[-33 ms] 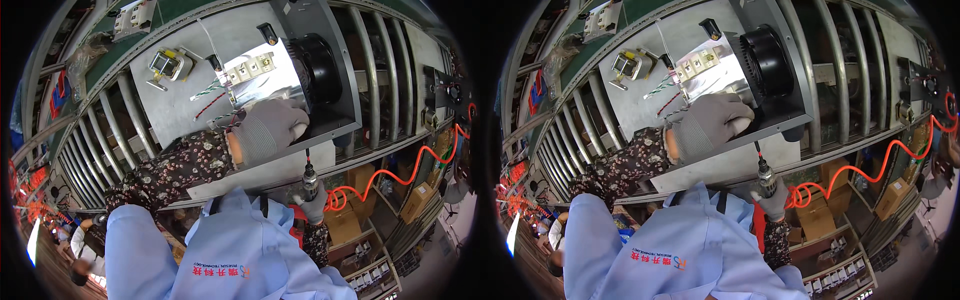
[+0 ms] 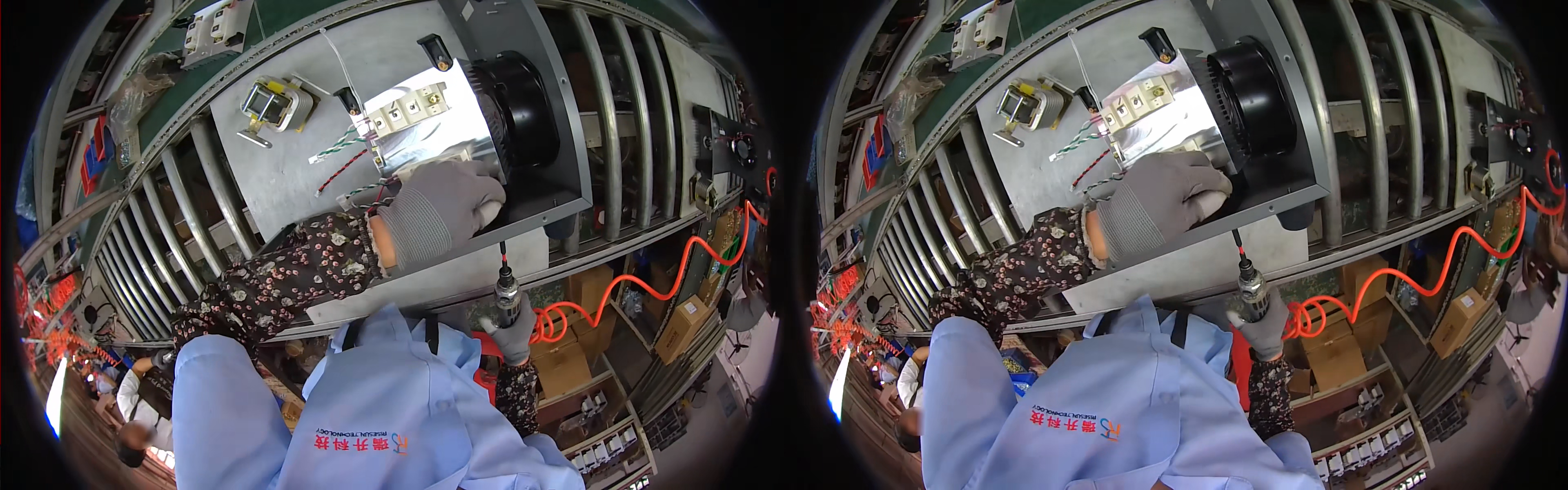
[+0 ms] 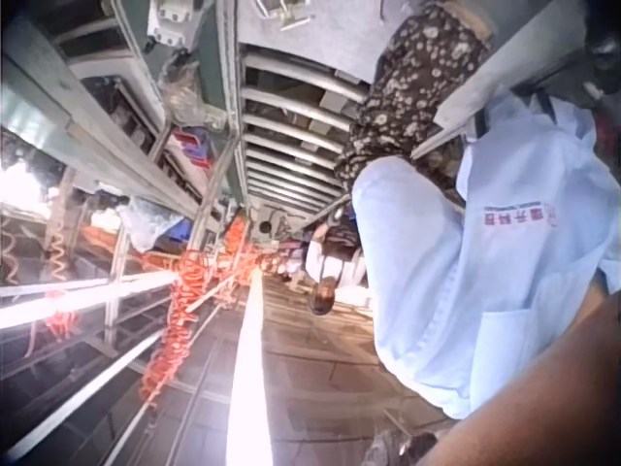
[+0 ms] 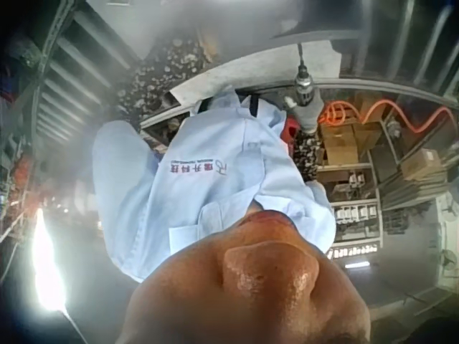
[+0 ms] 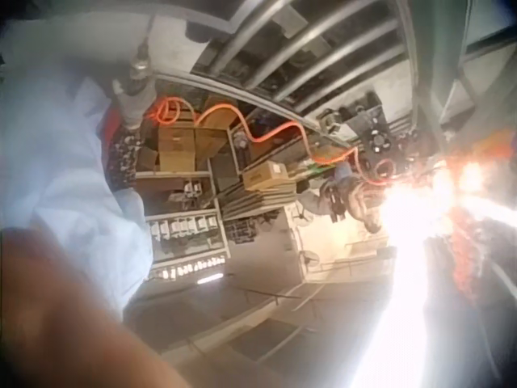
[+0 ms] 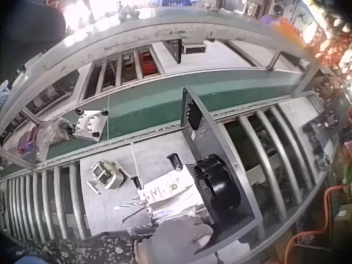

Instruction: The person assembles an electronic device on a workbench, using a pneumatic screwdriver to secure components. They handle a white circuit board, a black fan, and a silver heat sink, positioning them on a metal frame and fastening them with screws.

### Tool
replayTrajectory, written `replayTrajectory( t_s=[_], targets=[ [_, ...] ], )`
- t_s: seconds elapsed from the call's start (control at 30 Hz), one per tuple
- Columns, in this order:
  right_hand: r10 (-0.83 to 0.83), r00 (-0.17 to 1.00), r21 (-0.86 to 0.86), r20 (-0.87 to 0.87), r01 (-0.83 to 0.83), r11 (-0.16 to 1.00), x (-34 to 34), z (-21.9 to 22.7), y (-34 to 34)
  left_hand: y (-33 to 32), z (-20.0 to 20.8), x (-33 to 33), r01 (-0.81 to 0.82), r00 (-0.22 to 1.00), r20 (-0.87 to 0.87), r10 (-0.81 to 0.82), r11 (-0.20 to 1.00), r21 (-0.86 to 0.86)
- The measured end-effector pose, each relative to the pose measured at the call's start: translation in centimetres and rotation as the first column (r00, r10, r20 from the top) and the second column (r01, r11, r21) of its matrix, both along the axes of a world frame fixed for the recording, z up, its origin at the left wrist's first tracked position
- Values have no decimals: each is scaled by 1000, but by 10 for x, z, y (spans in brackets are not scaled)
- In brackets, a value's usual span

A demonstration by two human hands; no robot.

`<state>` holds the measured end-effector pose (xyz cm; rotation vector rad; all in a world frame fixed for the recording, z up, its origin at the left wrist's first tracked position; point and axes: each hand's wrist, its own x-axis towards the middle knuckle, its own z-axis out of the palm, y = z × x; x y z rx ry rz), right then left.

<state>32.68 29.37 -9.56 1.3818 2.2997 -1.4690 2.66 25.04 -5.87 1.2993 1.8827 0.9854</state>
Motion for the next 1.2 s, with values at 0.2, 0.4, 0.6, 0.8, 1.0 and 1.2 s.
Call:
replayTrajectory(
  t_s=[0.2,0.4,0.6,0.8,1.0,1.2],
  targets=[
    [-6,1000,2,17,6,1000,1,-2,1,-2,-3,-7,137,971,206,-120,988,-73],
    [15,1000,58,16,-16,998,3,-4,0,-10,22,-14,331,912,313,-265,926,-182],
    [-26,999,-9,-25,26,1000,-1,-2,1,-2,33,1,358,931,80,-356,844,-400],
    [-23,1000,-64,-18,22,998,-5,3,4,20,48,14,280,914,-39,-404,697,-661],
    [19,999,-25,-33,-20,1000,-2,0,6,24,37,-9,379,923,168,-346,745,-549],
    [48,998,-10,-42,-48,999,1,1,8,-9,23,-2,84,911,410,37,958,-274]
  ],
)
